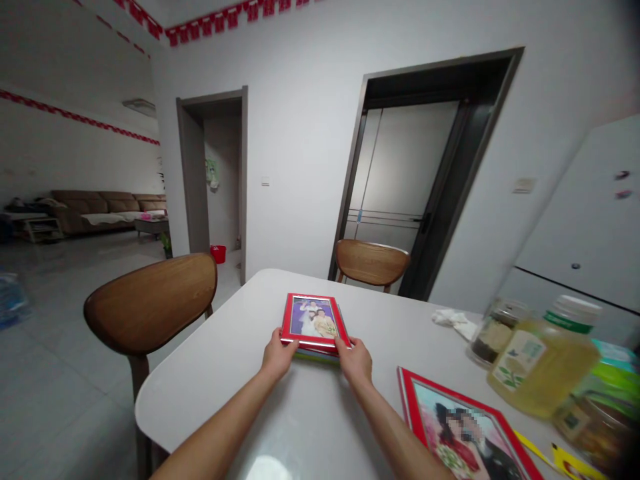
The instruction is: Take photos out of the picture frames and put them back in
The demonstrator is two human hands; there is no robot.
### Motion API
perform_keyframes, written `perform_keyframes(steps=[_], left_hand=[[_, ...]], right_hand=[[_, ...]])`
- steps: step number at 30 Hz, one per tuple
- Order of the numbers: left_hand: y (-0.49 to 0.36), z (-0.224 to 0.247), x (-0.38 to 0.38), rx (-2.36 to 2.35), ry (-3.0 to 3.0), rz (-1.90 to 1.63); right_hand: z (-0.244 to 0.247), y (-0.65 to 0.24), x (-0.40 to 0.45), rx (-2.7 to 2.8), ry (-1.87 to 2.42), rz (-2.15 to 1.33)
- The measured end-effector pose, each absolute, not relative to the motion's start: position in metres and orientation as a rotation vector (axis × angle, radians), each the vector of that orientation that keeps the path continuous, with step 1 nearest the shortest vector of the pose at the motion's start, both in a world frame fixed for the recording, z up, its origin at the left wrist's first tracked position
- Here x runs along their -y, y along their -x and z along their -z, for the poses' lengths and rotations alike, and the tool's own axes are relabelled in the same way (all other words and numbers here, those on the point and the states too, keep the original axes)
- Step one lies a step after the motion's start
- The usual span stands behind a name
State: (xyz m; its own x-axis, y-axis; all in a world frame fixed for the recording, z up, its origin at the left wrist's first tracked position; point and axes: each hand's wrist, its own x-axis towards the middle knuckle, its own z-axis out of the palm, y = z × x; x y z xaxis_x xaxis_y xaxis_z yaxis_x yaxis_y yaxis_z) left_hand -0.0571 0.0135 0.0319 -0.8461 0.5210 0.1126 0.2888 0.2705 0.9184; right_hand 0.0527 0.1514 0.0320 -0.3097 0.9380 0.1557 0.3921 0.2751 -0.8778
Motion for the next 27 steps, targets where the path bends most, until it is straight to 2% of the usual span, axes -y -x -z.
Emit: perform_keyframes(steps=[6, 14, 17, 21, 23, 27], left_hand=[[0.037, -0.045, 0.001, -2.363, -0.789, -1.606], [-0.005, -0.093, 0.013, -2.073, -0.991, -1.724], [-0.027, -0.114, 0.017, -1.852, -1.035, -1.795], [-0.049, -0.128, 0.037, -1.131, -0.824, -1.952], [-0.053, -0.125, 0.05, -0.91, -0.717, -1.958], [-0.054, -0.106, 0.071, -0.761, -0.639, -1.961]], right_hand=[[-0.063, -0.054, -0.127, 1.573, 1.042, -1.106], [-0.122, -0.11, -0.068, 1.352, 0.636, -1.188], [-0.134, -0.139, -0.037, 1.543, 0.568, -0.961], [-0.124, -0.164, -0.009, 1.928, 0.197, -0.493], [-0.112, -0.169, -0.002, 2.035, -0.003, -0.309], [-0.086, -0.171, 0.005, 2.116, -0.149, -0.093]])
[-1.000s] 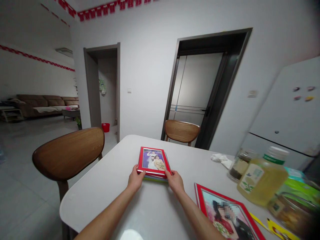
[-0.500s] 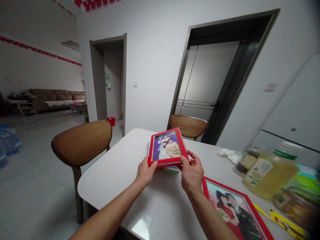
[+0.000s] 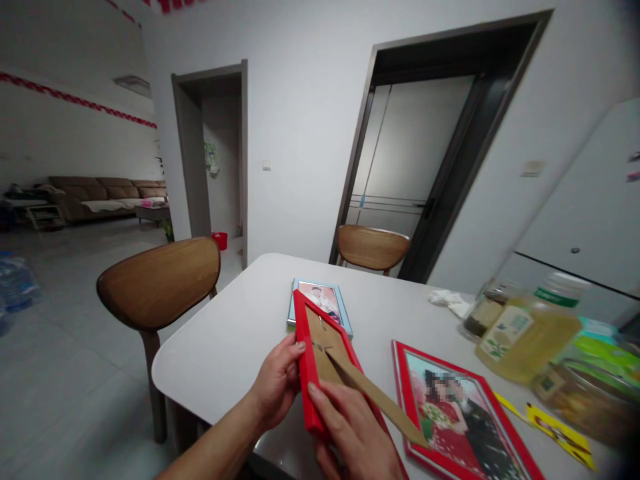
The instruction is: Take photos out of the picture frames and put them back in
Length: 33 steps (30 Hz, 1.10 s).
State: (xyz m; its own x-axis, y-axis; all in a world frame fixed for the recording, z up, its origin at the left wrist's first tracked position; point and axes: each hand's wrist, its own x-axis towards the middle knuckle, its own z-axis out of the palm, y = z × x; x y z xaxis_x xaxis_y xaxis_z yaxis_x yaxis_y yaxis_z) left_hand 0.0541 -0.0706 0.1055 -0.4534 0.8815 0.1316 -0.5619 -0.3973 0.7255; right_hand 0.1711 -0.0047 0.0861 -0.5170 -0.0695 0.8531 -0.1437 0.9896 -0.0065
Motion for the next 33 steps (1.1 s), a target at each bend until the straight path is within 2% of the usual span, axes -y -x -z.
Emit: perform_keyframes(steps=[9, 17, 23, 28, 33], left_hand=[[-0.036, -0.064, 0.082, -1.02, -0.66, -1.789], [-0.015, -0.036, 0.08, -1.995, -0.899, -1.533], [-0.017, -0.025, 0.079, -2.447, -1.059, -1.281], [-0.022, -0.021, 0.078, -2.487, -1.145, -1.285], [-0.025, -0.021, 0.081, -2.468, -1.176, -1.315]], right_hand=[[-0.028, -0.153, 0.022, 2.264, -0.169, 0.012], [-0.006, -0.136, 0.031, 2.365, 0.004, -0.077], [-0.014, -0.142, 0.033, 2.433, 0.01, -0.202], [-0.052, -0.16, 0.019, 2.368, -0.096, -0.265], [-0.066, -0.185, -0.022, 2.505, 0.21, -0.192]])
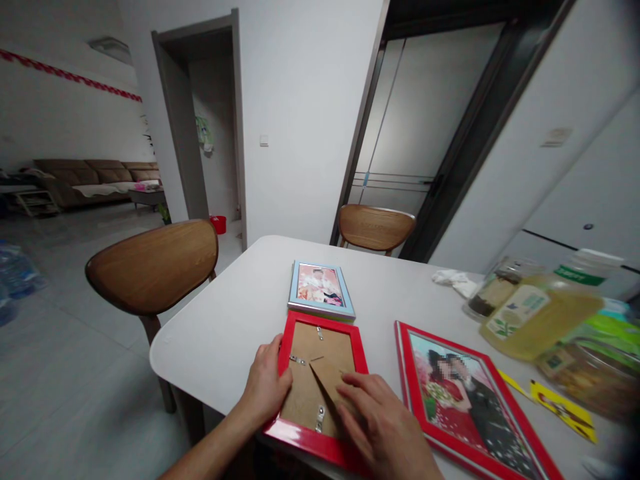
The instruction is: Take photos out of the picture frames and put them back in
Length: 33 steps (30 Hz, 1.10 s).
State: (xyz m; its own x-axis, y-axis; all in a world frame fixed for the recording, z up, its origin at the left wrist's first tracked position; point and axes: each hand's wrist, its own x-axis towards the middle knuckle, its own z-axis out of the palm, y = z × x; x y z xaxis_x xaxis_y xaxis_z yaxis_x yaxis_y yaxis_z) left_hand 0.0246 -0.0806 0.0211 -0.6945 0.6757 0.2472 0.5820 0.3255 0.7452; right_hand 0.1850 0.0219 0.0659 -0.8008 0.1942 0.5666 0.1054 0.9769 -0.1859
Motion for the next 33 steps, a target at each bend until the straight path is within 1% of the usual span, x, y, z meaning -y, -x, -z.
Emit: perform_keyframes(steps=[4, 7, 12, 16, 20, 25, 30, 33], left_hand=[[-0.025, -0.021, 0.081, -2.479, -1.194, -1.295], [-0.025, -0.02, 0.081, -2.477, -1.186, -1.314], [-0.025, -0.023, 0.083, -2.447, -1.167, -1.334], [-0.025, -0.025, 0.083, -2.459, -1.167, -1.278], [-0.025, -0.023, 0.083, -2.459, -1.2, -1.295], [-0.025, -0.017, 0.083, -2.458, -1.199, -1.339], [-0.025, -0.015, 0.082, -2.486, -1.193, -1.325], [-0.025, -0.015, 0.082, -2.491, -1.194, -1.311]], right_hand=[[-0.052, -0.197, -0.039, 2.735, 0.368, -0.362], [-0.044, -0.197, -0.048, 2.752, 0.464, -0.441], [-0.04, -0.179, -0.07, 2.711, 0.677, -0.439], [-0.039, -0.165, -0.075, 2.726, 0.74, -0.416], [-0.039, -0.162, -0.074, 2.719, 0.795, -0.377], [-0.042, -0.157, -0.068, 2.677, 0.722, -0.262], [-0.045, -0.125, -0.041, 2.692, 0.468, -0.407], [-0.043, -0.105, -0.029, 2.723, 0.433, -0.388]])
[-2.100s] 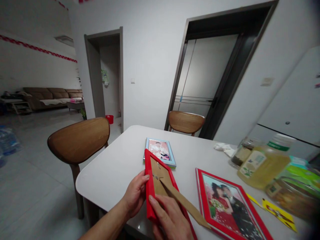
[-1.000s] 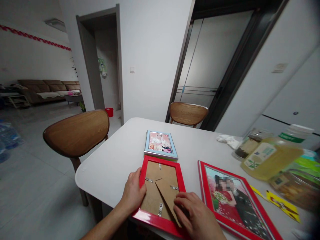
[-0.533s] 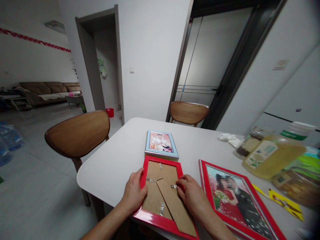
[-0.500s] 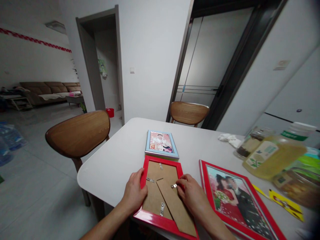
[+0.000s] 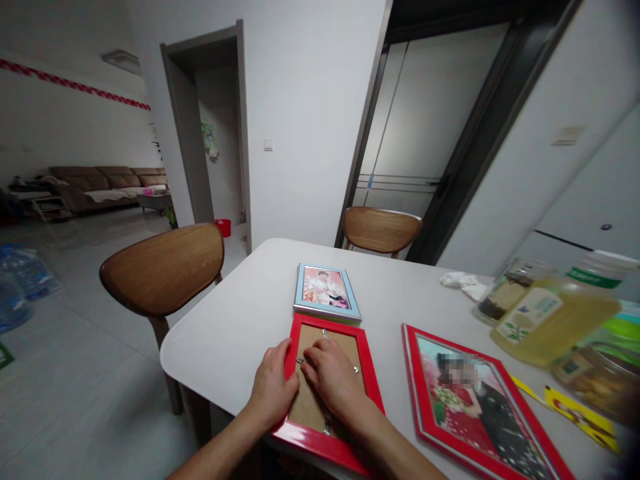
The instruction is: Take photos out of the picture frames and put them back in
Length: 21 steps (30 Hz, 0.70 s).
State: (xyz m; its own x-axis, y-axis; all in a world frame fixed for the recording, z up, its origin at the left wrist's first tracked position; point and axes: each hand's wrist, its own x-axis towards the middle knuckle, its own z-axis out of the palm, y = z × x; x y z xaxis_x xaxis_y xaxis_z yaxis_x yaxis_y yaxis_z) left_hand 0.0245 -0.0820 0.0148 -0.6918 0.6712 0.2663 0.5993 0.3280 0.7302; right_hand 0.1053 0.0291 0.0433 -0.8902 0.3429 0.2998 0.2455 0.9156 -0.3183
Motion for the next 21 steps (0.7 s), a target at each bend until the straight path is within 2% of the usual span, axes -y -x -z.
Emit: perform_keyframes(steps=[7, 16, 21], left_hand=[[-0.025, -0.014, 0.082, -2.502, -1.204, -1.294], [-0.026, -0.016, 0.083, -2.497, -1.205, -1.289], [-0.025, -0.015, 0.083, -2.521, -1.208, -1.265]], right_hand=[[-0.038, -0.093, -0.032, 2.672, 0.485, -0.421], [-0.066, -0.161, -0.038, 2.842, 0.045, -0.816], [-0.054, -0.168, -0.027, 2.884, 0.126, -0.797]])
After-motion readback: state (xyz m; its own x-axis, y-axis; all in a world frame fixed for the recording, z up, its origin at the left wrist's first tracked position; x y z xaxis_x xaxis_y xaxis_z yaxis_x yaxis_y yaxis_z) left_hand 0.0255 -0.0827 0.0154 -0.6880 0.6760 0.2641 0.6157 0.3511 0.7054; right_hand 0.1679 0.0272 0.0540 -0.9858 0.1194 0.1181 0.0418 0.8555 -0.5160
